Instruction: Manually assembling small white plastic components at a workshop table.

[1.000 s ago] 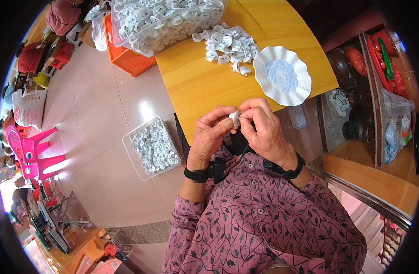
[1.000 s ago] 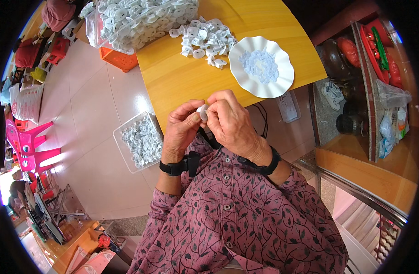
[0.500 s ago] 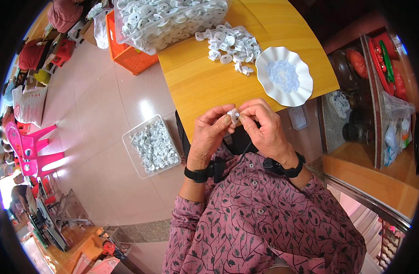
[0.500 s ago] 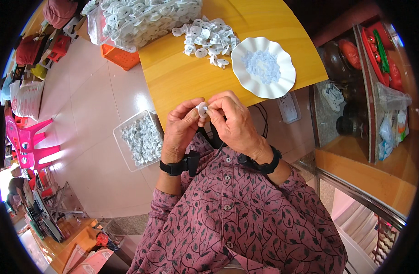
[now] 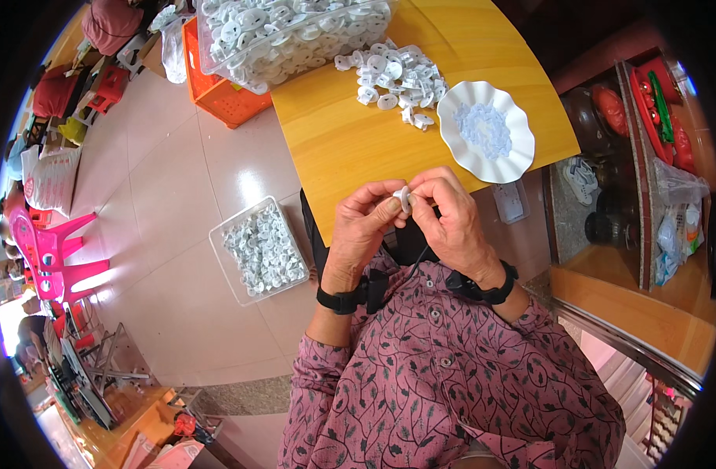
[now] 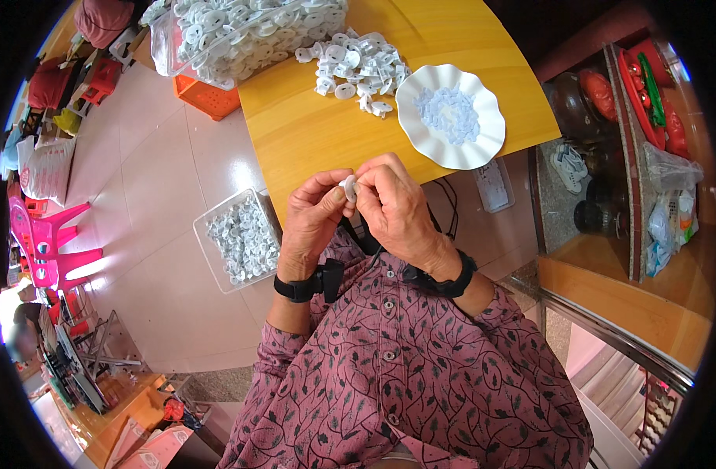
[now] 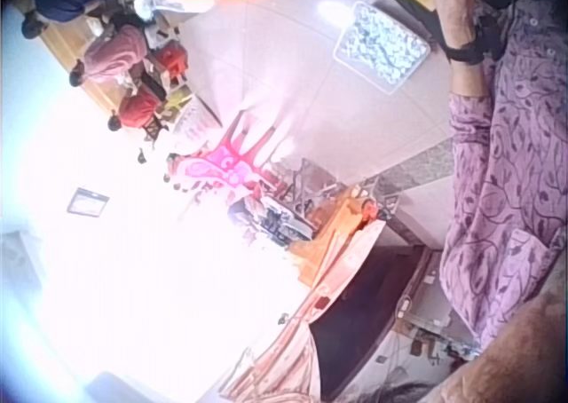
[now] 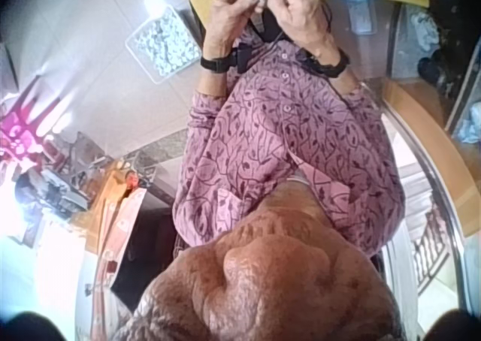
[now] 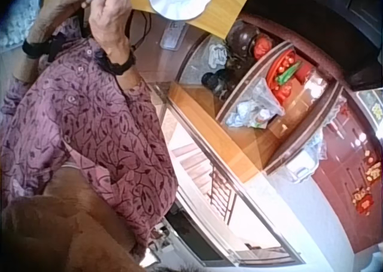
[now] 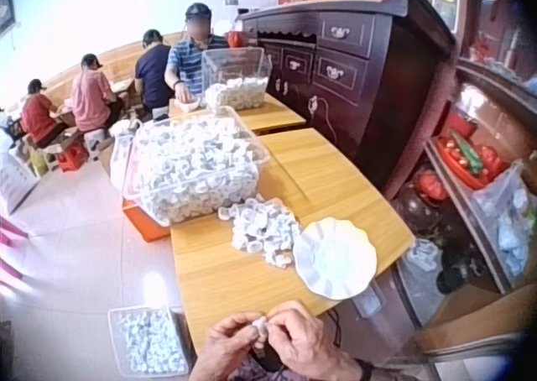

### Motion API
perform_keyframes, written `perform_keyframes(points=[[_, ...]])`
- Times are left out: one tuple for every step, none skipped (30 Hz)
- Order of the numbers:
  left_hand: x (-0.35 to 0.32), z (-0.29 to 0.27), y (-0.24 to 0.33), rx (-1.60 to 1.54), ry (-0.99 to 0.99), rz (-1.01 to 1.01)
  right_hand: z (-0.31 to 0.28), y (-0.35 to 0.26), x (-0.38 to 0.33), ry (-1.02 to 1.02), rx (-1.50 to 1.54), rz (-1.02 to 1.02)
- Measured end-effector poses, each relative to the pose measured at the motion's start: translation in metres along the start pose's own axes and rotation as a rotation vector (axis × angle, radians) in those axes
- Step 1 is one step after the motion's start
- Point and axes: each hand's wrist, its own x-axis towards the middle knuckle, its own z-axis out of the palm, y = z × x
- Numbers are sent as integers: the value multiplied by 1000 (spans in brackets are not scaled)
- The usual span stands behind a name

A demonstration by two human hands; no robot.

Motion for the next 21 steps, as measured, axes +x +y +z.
perform_keyframes(points=[[0,0,0,6,3,5,0,-1,0,5,1,-1],[0,1,0,5,3,5,0,-1,0,5,0,-1],[-1,2,1,1,6,7,1,-1,0,6,4,3],[-1,3,2,-4,10,9,2,0,0,7,7,8],[-1,1,1,-5,10,10,2,0,0,6,6,7],[0,0,0,-18,12,13,1,0,0,7,31,7],[0,-1,0,-32,13,15,1,0,1,8,55,6],[1,0,1,-28,12,17,0,0,1,10,58,4],[1,-1,1,-43,14,16,0,1,0,8,77,17],[1,-1,2,-58,15,15,1,2,0,7,96,29],[2,-2,3,-56,15,17,1,3,1,7,98,26],[1,-1,3,-66,14,13,0,3,1,0,96,29],[1,-1,4,-74,13,9,-1,3,1,-5,94,31],[1,-1,4,-71,9,13,-2,2,1,-2,94,26],[3,-1,4,-70,11,10,-2,2,1,6,101,62],[4,0,4,-68,11,9,-4,1,1,16,108,97],[4,1,3,-62,1,16,-5,0,-1,23,107,86],[4,2,4,-29,31,-20,-6,0,-2,22,99,115],[7,4,6,4,60,-56,-8,0,-3,22,92,144],[11,5,11,68,80,-102,-10,4,-3,32,81,125],[16,6,18,75,72,-92,-11,7,-5,38,82,113]])
